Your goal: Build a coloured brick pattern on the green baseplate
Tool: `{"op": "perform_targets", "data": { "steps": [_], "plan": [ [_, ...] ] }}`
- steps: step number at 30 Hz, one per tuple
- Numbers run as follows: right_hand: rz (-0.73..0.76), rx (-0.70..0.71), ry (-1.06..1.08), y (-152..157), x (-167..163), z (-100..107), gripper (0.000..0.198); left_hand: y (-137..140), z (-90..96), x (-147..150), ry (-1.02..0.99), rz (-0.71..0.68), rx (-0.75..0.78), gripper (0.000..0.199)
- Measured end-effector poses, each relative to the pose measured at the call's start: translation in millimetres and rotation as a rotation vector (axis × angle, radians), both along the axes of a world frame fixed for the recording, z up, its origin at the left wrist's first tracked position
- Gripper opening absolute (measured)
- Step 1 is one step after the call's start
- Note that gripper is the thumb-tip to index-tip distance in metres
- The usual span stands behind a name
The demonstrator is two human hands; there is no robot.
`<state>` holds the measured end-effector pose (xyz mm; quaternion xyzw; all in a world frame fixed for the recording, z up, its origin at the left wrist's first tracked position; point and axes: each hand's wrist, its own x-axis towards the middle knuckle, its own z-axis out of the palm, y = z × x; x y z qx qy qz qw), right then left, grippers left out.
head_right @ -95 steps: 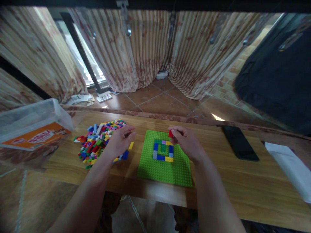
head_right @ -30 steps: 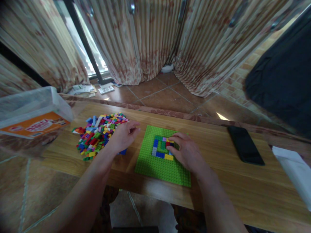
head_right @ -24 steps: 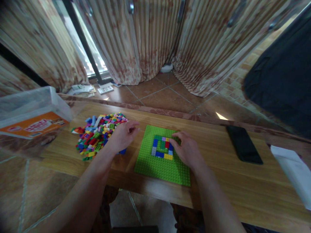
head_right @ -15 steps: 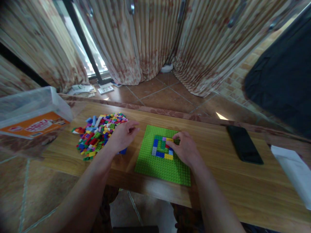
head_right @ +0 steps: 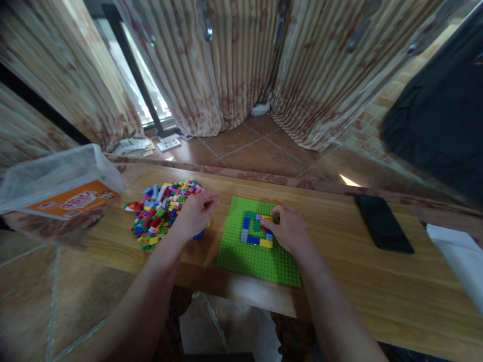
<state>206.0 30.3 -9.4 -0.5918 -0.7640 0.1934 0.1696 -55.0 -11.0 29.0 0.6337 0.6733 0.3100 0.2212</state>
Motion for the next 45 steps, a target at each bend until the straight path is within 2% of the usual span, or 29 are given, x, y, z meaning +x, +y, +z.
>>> {"op": "perform_targets", "data": {
  "steps": [7, 13, 16, 19, 23, 30, 33, 36, 40, 45],
  "plan": [
    [-0.018, -0.037, -0.002, -1, 0, 2, 0.023, 3, -2.2, -20, -0.16, 0.13, 0.112, 0.03],
    [0.072, -0.13, 0.14, 3, 7, 12, 0.038, 6, 3.0, -48, -0.143, 0.28, 0.109, 0.031],
    [0.091, -0.167, 0.167, 4, 12, 14, 0.038, 5, 4.9, -61, -0.121, 0.329, 0.098, 0.032],
    [0.071, -0.169, 0.13, 4, 14, 9, 0.039, 0, 6.8, -71, -0.118, 0.35, 0.079, 0.031],
    [0.038, -0.17, 0.071, 6, 13, 0, 0.037, -9, 7.2, -79, -0.11, 0.309, 0.039, 0.025],
    [0.007, -0.219, 0.025, 12, 10, -2, 0.038, -13, 1.9, -70, 0.18, 0.225, 0.012, 0.025],
    [0.001, -0.198, 0.03, 11, 8, -1, 0.034, -14, 3.3, -61, 0.294, 0.117, -0.016, 0.028],
    [-0.003, -0.175, 0.028, 10, 7, 0, 0.032, -18, 6.1, -53, 0.384, 0.076, -0.081, 0.028],
    [0.002, -0.188, 0.028, 9, 7, 2, 0.032, -24, 9.2, -46, 0.512, 0.086, -0.134, 0.02],
    [0.023, -0.178, 0.02, 8, 6, 4, 0.033, -23, 9.8, -38, 0.613, 0.165, -0.178, 0.021]
  ]
}}
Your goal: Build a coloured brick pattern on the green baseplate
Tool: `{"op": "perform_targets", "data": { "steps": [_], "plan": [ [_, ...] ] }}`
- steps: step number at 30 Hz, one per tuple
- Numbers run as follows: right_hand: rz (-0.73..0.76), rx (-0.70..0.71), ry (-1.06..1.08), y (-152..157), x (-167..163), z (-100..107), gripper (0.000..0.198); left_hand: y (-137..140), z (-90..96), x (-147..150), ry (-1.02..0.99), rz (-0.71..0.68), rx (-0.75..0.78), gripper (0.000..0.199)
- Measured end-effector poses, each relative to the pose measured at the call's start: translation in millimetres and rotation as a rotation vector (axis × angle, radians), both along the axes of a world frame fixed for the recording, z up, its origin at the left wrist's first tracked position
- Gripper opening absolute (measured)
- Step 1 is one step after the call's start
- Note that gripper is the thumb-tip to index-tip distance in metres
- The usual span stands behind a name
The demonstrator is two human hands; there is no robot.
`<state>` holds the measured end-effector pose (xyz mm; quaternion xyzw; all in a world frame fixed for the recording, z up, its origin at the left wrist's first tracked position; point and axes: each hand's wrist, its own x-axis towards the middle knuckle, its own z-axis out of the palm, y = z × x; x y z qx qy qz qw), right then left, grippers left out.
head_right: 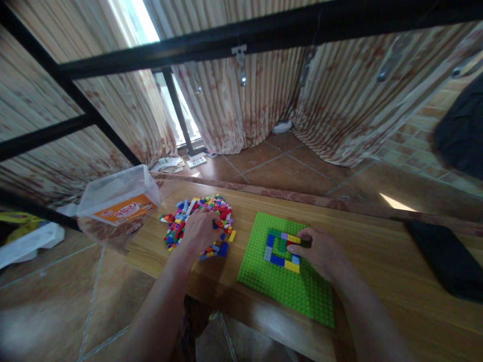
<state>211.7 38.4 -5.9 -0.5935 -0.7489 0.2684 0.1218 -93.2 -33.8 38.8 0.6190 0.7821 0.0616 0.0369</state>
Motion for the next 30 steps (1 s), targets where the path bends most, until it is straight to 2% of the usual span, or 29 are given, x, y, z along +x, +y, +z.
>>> {"op": "perform_targets", "data": {
  "steps": [7, 13, 23, 30],
  "plan": [
    [0.009, 0.018, 0.057, -2, 2, 10, 0.035, 6, -3.9, 5, 0.017, 0.014, 0.005, 0.02],
    [0.025, 0.03, 0.172, 0, 6, 18, 0.031, 9, -0.8, 5, 0.028, -0.048, 0.024, 0.024],
    [0.008, 0.062, 0.141, -1, 4, 20, 0.035, 5, 0.1, 3, 0.048, -0.03, -0.068, 0.021],
    [0.016, 0.089, 0.141, -1, 2, 20, 0.033, 7, 4.1, 10, 0.062, -0.009, -0.002, 0.02]
  ]
}}
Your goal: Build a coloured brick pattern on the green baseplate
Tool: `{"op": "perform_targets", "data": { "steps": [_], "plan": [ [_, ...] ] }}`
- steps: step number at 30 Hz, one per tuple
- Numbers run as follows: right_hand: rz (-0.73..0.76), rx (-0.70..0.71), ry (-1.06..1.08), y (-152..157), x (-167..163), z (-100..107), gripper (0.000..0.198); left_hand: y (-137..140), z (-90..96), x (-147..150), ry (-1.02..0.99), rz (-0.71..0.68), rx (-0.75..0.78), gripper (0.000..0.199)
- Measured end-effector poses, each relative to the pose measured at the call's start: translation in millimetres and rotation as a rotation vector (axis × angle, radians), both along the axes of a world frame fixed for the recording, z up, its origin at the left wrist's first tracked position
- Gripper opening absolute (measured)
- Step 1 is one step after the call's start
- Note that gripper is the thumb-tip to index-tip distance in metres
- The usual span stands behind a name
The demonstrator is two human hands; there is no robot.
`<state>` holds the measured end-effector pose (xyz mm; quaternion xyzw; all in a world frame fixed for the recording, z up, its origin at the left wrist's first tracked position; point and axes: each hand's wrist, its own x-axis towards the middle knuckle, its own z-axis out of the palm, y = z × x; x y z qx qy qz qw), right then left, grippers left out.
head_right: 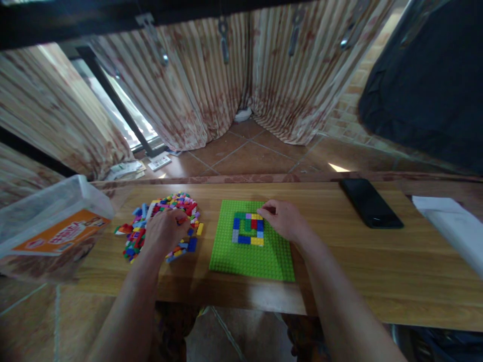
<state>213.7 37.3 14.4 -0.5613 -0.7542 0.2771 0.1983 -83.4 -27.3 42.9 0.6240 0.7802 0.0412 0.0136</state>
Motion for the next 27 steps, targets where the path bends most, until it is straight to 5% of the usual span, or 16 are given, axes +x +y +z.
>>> {"op": "perform_targets", "data": {
  "steps": [5, 13, 20, 27],
  "plan": [
    [-0.045, 0.041, 0.031, 0, -2, 3, 0.029, 2, -3.7, 8, -0.281, -0.088, 0.092, 0.026],
    [0.011, 0.023, 0.257, -9, -18, 16, 0.021, 6, -21.4, 64, -1.263, -0.112, 0.066, 0.021],
    [0.241, -0.153, 0.285, -25, -28, 23, 0.02, 3, -26.4, 93, -1.408, -0.005, 0.034, 0.016],
    [0.225, -0.039, 0.154, -33, -35, 28, 0.013, 3, -32.7, 106, -1.379, 0.083, 0.047, 0.016]
  ]
}}
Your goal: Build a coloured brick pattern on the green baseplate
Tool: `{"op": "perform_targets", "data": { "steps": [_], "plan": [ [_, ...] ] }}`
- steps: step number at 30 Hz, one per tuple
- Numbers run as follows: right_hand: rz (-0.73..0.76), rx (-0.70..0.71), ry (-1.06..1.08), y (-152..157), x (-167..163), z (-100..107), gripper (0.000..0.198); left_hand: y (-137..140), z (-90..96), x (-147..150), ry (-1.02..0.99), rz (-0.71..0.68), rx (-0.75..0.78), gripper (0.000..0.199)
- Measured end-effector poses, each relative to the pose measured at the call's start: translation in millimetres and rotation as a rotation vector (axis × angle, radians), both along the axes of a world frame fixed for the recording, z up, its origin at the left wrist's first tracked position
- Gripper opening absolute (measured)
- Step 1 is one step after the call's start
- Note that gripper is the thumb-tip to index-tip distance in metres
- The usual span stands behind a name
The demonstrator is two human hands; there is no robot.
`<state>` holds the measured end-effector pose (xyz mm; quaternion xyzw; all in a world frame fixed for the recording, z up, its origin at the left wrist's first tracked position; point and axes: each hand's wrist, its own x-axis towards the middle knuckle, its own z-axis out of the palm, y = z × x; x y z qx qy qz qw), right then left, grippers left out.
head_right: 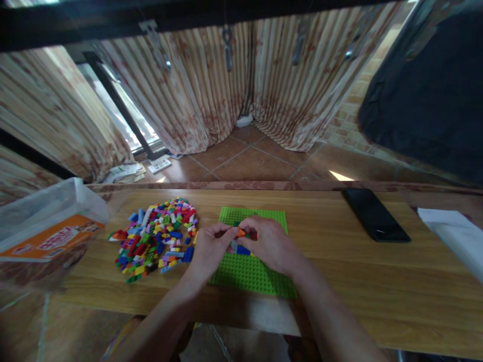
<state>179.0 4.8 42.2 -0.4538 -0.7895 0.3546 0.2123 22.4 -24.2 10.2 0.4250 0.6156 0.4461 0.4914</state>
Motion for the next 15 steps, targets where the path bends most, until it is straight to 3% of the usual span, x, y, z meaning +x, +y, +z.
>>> {"op": "perform_targets", "data": {
  "steps": [3, 9, 15],
  "plan": [
    [0.022, 0.006, -0.015, 2, 5, -3, 0.014, 0, -3.6, -3, 0.052, -0.038, 0.018, 0.018],
    [0.057, -0.006, -0.165, 2, 11, -7, 0.008, 1, 1.0, -18, 0.339, -0.122, 0.08, 0.018],
    [0.049, -0.021, -0.264, -1, 3, -8, 0.004, 0, 0.5, -20, 0.419, -0.184, 0.071, 0.014]
  ]
}}
